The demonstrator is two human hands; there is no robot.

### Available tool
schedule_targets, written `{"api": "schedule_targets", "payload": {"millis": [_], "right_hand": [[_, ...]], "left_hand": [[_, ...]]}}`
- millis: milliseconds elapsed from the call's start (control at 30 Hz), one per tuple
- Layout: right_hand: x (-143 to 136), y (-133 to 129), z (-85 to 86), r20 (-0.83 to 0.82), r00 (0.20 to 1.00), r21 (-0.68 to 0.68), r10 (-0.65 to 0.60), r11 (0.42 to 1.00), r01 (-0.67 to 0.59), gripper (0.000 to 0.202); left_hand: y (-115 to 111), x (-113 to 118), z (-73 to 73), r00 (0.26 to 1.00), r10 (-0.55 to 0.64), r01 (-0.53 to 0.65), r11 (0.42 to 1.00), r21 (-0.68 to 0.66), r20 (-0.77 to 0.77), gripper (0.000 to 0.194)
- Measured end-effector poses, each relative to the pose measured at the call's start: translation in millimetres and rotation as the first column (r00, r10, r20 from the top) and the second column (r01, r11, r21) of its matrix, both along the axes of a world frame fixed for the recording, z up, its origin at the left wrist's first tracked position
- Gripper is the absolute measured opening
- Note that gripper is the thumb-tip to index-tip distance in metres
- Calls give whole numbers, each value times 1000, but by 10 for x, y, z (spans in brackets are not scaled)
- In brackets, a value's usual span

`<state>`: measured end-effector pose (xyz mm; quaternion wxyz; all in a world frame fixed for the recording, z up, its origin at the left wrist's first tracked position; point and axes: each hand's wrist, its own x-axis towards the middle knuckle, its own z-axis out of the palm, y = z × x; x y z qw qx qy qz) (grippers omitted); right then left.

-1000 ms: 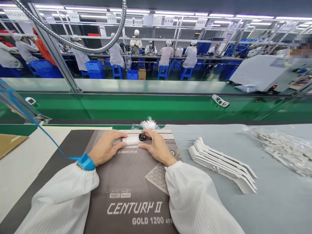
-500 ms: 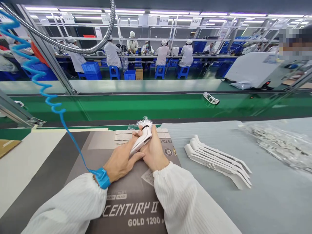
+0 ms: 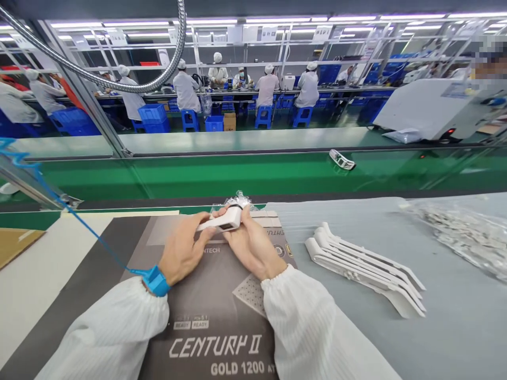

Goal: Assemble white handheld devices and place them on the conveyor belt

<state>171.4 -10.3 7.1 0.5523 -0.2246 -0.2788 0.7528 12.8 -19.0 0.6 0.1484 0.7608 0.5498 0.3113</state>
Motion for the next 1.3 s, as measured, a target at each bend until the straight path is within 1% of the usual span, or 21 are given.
{"api": "schedule_targets", "payload": {"millis": [100, 167, 233, 333, 433, 500, 600, 667, 733, 767, 833, 867, 900, 933, 1000, 1033, 1067, 1100, 1167, 1233, 1300], "right_hand": [[-160, -53, -113, 33, 999, 22, -2, 1000, 1, 21], [-252, -91, -194, 33, 999, -1, -31, 1000, 31, 13], [-307, -126, -241, 24, 998, -13, -63, 998, 63, 11], [-322, -159, -228, -5, 1000, -17, -17, 1000, 17, 20], [-281, -143, -172, -7, 999, -13, 33, 999, -33, 25], [-238, -109, -147, -6, 1000, -14, 21, 1000, -21, 27], [-182, -56, -145, -39, 999, -63, -34, 998, 32, 28], [-168, -34, -164, -37, 997, -94, -70, 993, 66, 27], [-175, -27, -193, 13, 998, -81, -68, 994, 69, 23], [-184, -26, -208, 52, 997, -74, -61, 995, 65, 22], [-199, -24, -236, 114, 992, -99, -58, 993, 69, 26], [-203, -21, -246, 127, 990, -130, -63, 988, 79, 29], [-202, -17, -252, 130, 989, -163, -73, 982, 94, 31], [-198, -12, -254, 129, 988, -188, -84, 976, 108, 31], [-183, -2, -249, 127, 988, -196, -86, 974, 110, 29], [-175, 1, -243, 132, 988, -191, -79, 976, 104, 29], [-168, 2, -237, 138, 988, -186, -73, 978, 98, 29], [-162, 3, -231, 141, 988, -184, -67, 978, 93, 30], [-157, 1, -223, 134, 989, -189, -62, 978, 87, 32], [-157, 0, -222, 123, 990, -190, -63, 978, 86, 32], [-159, 1, -226, 122, 991, -189, -60, 979, 82, 31]], "left_hand": [[-41, 72, 30, 992, -45, 30, 990, 135, 115, 44], [-72, 153, 41, 991, -74, 54, 983, 176, 108, 37], [-78, 202, 49, 994, -60, 41, 979, 201, 87, 33], [-57, 163, 73, 993, -50, 36, 991, 128, 110, 36], [-53, 33, 110, 979, -105, 105, 994, 10, 173, 33], [-59, -54, 126, 975, -139, 148, 988, -40, 172, 33], [-48, -147, 129, 983, -154, 164, 981, -105, 95, 45], [-21, -198, 132, 983, -151, 168, 969, -181, 104, 40], [27, -272, 157, 965, -123, 203, 910, -362, 233, 37], [64, -326, 184, 943, -75, 229, 852, -471, 324, 39], [186, -469, 271, 886, 76, 264, 729, -632, 457, 40], [279, -553, 327, 859, 157, 247, 708, -662, 488, 38], [396, -638, 387, 844, 216, 201, 720, -664, 490, 35], [534, -720, 445, 835, 268, 125, 758, -640, 480, 30], [853, -860, 531, 837, 365, -64, 805, -589, 408, 28], [1017, -916, 551, 851, 411, -177, 811, -557, 328, 33], [1172, -965, 554, 855, 473, -319, 803, -503, 212, 37], [1310, -1009, 541, 836, 529, -410, 781, -471, 149, 42], [1511, -1083, 478, 796, 604, -541, 744, -392, 48, 46], [1592, -1144, 392, 756, 654, -629, 712, -314, -32, 44], [1562, -1184, 307, 725, 682, -683, 693, -229, -95, 40]]}}
